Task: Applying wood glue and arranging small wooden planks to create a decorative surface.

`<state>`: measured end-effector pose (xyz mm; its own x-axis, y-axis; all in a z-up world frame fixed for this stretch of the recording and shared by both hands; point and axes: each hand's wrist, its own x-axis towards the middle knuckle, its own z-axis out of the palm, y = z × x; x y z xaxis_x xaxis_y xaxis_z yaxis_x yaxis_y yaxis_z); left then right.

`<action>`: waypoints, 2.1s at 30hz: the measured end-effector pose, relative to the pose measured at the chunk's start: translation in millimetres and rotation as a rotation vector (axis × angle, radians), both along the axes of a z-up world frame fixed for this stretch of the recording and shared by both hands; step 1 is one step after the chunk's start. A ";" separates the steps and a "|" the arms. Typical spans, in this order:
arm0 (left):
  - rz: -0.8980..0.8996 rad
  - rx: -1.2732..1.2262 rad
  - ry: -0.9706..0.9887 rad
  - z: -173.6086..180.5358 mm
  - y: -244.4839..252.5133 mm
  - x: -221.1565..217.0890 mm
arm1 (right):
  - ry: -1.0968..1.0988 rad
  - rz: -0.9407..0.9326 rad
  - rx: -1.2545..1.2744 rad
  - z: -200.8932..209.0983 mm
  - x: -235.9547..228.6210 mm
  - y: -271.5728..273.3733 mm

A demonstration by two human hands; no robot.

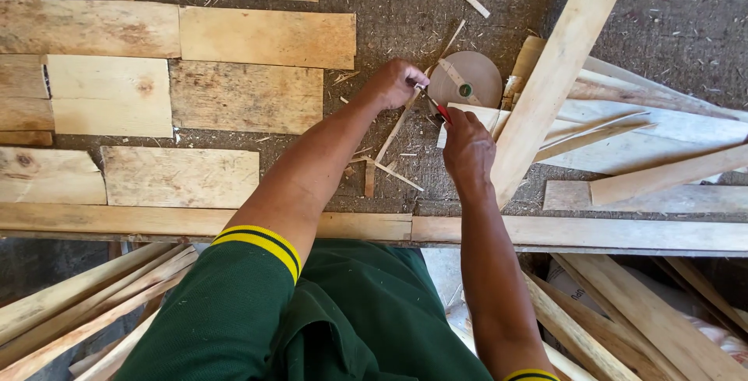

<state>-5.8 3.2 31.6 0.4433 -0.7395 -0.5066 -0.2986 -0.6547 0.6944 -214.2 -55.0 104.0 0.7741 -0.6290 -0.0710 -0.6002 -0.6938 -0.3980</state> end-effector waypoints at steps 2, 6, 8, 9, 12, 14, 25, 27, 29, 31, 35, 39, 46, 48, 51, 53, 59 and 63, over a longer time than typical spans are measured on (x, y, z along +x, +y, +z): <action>0.020 0.056 0.019 12.4 -0.1 -2.0 | 0.034 0.015 -0.017 -9.3 4.8 -4.0; 0.002 0.074 0.022 4.1 -1.2 0.0 | 0.051 0.046 -0.057 -13.6 12.4 -8.2; -0.004 0.108 0.023 15.6 -0.6 -1.8 | 0.060 0.051 -0.060 -9.6 13.9 -8.0; -0.015 0.140 0.025 21.4 -1.0 -3.2 | 0.070 0.051 -0.062 -7.3 14.1 -8.3; -0.007 0.164 0.011 21.0 -2.0 -2.5 | 0.089 0.061 -0.056 -8.3 16.1 -10.7; -0.029 0.123 -0.007 14.2 -2.9 -3.3 | 0.090 0.063 -0.062 -4.8 15.1 -10.0; -0.169 0.114 -0.141 -8.8 -5.1 1.9 | 0.204 0.086 -0.097 -4.8 36.7 -3.0; -0.158 0.034 -0.130 -26.7 -2.5 3.3 | 0.233 0.083 -0.093 -9.0 39.2 -1.0; -0.216 -0.015 -0.182 -26.1 -1.2 2.9 | 0.272 0.073 -0.069 -17.2 40.4 -0.8; -0.272 -0.064 -0.238 -15.8 -0.6 0.4 | 0.308 0.062 -0.046 -19.4 40.3 1.3; -0.062 0.006 -0.113 0.9 12.3 -5.8 | 0.241 -0.016 0.035 -17.2 24.5 13.4; 0.316 -0.196 0.020 26.9 52.7 -19.8 | 0.108 -0.056 0.062 -19.3 -5.0 34.4; 0.502 -0.543 0.081 -24.7 140.5 -63.9 | 0.039 -0.015 0.131 -34.0 -30.4 71.2; 0.511 -0.555 0.174 -15.3 163.0 -80.3 | 0.004 -0.023 -0.008 -30.6 -31.9 76.5; 0.507 -0.627 0.336 -12.1 196.6 -88.1 | -0.109 0.072 -0.190 -1.8 -24.1 94.1; 0.501 -0.733 0.412 -11.1 219.0 -91.4 | -0.203 0.112 0.014 -18.7 -13.1 103.6; 0.517 -0.820 0.215 28.1 299.8 -73.2 | -0.216 0.216 1.121 8.2 51.6 181.2; 0.597 -0.906 0.168 86.4 381.3 -43.9 | -0.097 0.296 1.300 8.0 99.3 250.2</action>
